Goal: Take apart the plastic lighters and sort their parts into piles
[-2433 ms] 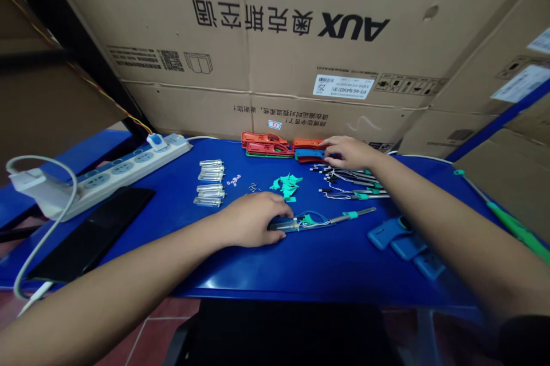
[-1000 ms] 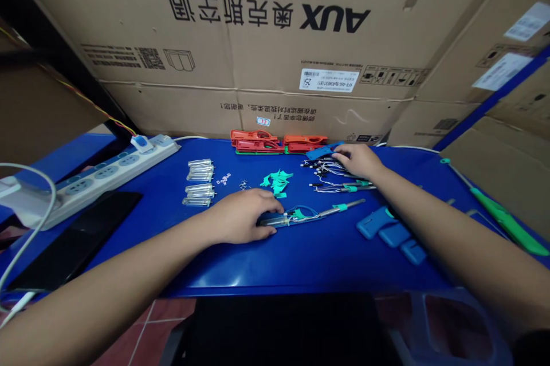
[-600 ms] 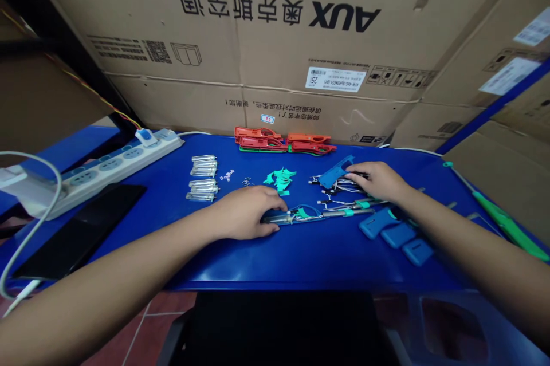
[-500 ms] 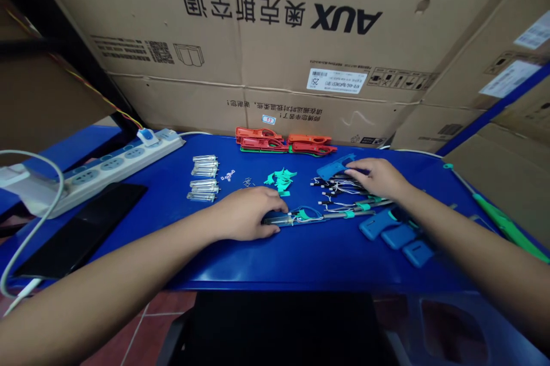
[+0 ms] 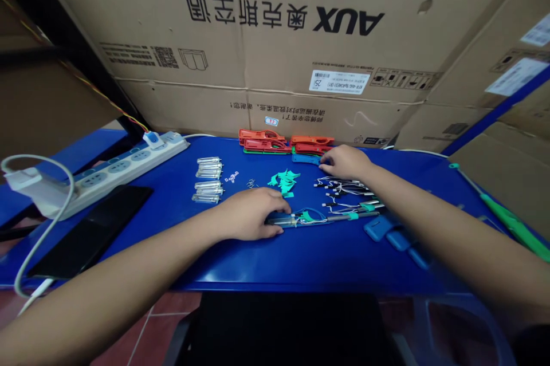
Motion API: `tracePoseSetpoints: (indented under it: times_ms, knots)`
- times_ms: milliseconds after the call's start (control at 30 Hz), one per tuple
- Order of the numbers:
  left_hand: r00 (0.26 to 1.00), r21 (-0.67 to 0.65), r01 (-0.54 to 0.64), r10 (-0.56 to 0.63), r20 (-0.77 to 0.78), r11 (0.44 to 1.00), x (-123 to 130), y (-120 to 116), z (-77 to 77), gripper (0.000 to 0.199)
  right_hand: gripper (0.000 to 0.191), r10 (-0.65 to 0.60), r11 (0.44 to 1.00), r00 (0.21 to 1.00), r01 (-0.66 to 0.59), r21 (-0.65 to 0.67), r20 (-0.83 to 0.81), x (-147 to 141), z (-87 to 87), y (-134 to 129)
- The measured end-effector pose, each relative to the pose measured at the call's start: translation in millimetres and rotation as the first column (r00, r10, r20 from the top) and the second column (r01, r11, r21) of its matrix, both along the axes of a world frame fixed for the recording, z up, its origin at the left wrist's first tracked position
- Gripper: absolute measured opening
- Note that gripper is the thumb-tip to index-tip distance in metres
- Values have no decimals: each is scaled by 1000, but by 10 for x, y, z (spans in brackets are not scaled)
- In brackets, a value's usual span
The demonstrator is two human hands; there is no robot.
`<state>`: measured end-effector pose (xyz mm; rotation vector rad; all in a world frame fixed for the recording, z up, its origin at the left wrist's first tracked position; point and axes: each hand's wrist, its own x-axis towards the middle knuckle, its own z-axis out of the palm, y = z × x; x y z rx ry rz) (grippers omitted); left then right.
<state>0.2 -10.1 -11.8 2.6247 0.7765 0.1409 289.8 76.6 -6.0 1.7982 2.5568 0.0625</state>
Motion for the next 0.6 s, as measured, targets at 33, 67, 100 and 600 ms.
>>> tracePoseSetpoints:
  times_ms: [33,67,100,600]
  knots:
    - [1000,-4,-4,4,2,1000,-4,10,-1,38,29,1,1000,1000,-1,3,-16,-2,11,-31]
    - [1000,-8,-9,9,2,1000,-9,21,-2,39,29,6,1000,1000,-6,6,-30,-7,32,-80]
    - [1000,-12,-14,14,2,1000,-14,32,-4,39,29,27,1000,998,-27,2,-54,-18,60,-147]
    - [1000,-86,-21,21,0,996,-26,57,59,33,10,396,806,875,-477,-351,-280,7,96,-921]
